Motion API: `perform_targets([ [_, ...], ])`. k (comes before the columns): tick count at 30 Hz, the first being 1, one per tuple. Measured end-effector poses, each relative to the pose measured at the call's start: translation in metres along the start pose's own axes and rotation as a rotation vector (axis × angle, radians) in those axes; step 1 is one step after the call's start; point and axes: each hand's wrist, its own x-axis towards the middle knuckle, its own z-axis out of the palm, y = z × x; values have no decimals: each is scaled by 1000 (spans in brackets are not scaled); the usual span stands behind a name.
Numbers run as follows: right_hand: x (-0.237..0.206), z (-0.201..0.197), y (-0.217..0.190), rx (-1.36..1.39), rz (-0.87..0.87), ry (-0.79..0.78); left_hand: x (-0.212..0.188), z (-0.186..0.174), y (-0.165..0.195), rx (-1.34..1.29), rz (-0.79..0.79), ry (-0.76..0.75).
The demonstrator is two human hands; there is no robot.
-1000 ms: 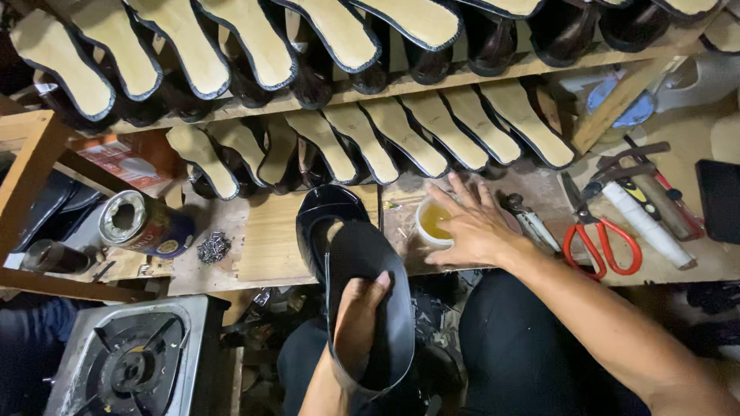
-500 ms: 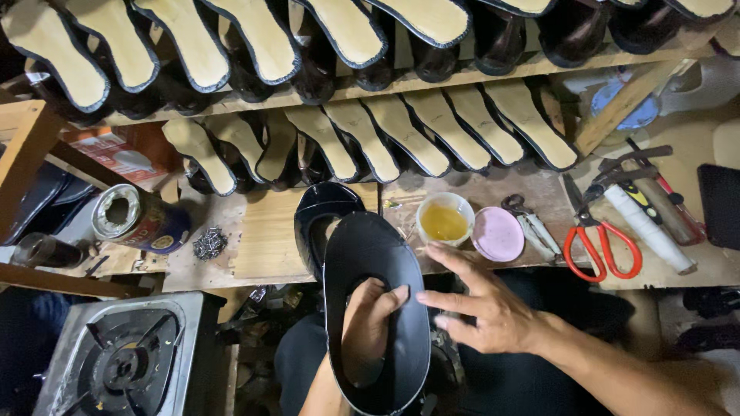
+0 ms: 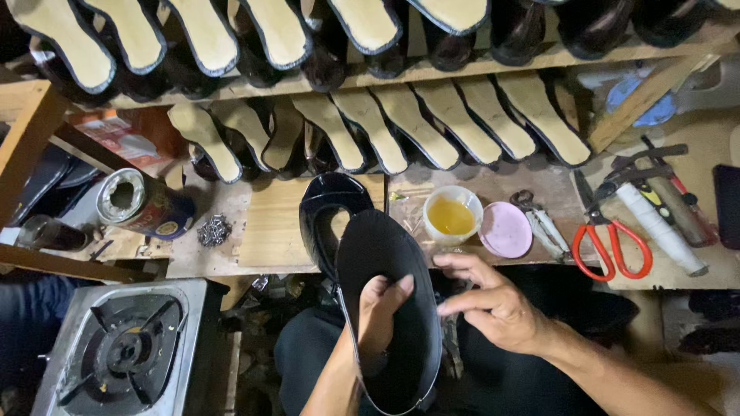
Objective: The person repeatedly applies a yellow liquid to the edges of black shoe parts using a small brush. They handle multiple parts one at a time, dipping the brush into a container and coating the edges before setting each part aside.
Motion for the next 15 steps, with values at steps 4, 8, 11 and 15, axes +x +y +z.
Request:
perform_targets([
  [4, -8, 12, -3, 330, 308, -17, 9, 5, 0, 60, 151, 82],
  [8, -5, 11, -6, 171, 323, 165, 16, -7, 2, 594, 24, -15],
  [11, 1, -3, -7, 0, 140, 122, 17, -20, -1, 392, -147, -197],
  [15, 10, -15, -12, -296, -86, 39, 24, -22, -10, 332, 163, -363],
])
